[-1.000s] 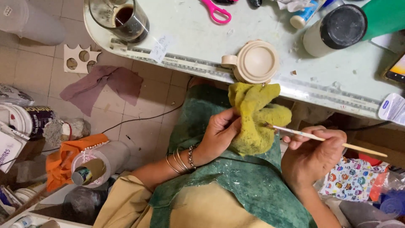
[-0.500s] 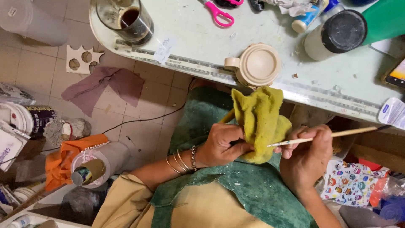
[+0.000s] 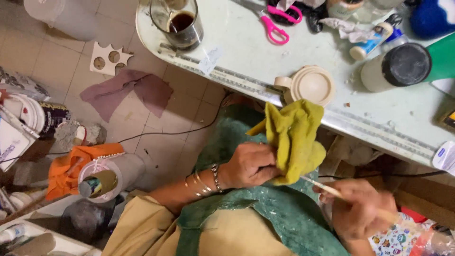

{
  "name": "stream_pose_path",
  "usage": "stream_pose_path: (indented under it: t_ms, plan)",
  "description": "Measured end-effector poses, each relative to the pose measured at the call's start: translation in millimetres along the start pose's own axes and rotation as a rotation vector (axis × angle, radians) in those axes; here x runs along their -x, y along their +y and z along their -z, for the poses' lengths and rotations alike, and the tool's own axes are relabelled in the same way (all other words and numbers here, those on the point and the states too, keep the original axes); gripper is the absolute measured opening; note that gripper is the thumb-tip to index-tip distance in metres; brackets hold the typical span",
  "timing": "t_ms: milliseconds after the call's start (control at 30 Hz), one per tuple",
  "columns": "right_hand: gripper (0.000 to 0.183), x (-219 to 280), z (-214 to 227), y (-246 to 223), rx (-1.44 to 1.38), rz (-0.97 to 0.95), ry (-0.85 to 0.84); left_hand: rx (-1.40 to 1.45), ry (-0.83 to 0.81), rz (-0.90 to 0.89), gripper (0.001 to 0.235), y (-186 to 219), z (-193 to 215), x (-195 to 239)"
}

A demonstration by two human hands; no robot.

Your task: Painting and glazing a ceramic mug with floral patterns using a brush and small paint bottles

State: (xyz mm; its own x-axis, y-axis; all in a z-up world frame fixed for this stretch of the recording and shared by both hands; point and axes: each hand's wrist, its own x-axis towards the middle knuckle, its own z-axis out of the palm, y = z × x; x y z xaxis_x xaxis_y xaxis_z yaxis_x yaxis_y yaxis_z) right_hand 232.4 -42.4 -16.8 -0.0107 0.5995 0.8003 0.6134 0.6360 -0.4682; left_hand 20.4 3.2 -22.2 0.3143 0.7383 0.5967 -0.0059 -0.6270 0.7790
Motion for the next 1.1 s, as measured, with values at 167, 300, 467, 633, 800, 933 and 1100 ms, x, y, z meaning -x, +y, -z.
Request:
stream_pose_path:
  t_ms: [167,300,467,633,800,933,1100]
  plan:
    - [0.02,-37.9,-19.3,-25.9,-1.07,-1.069,0.065,-0.066,-0.027,-0.066,0.016,5.3,11.1,1.6]
    - [0.02,-34.4,-16.0,-18.0,-1.057,-0.851,0.135,0.008,0.07,-0.004,0.007,0.7,11.7,7.3]
    - [0.031,-36.7,-20.1,-29.8,-0.907,-0.632,-0.049,-0.167,0.103,0.113,0.018,3.7,16.2,8.6]
    - [0.023,-32.2,-16.7,-25.5,-0.992,-0.589,-0.02,-0.238,0.035,-0.029,0.011,4.8,25.3,6.5]
    - [0.016,-39.7,-1.9,-8.2,-1.01,-0.54,0.08,-0.34,0.007,0.067,0.009,24.5,53.2,-1.3]
    - [0.01,-38.1,6.7,18.3,-0.393,-0.346,0.197,-0.528,-0.02,0.086,0.015,33.4,73.3,-27.8]
    - [0.01,-69.0,9.5,51.5,-0.029,0.007,0.077,-0.818,-0.066,0.011,0.008,11.1,82.7,-80.2]
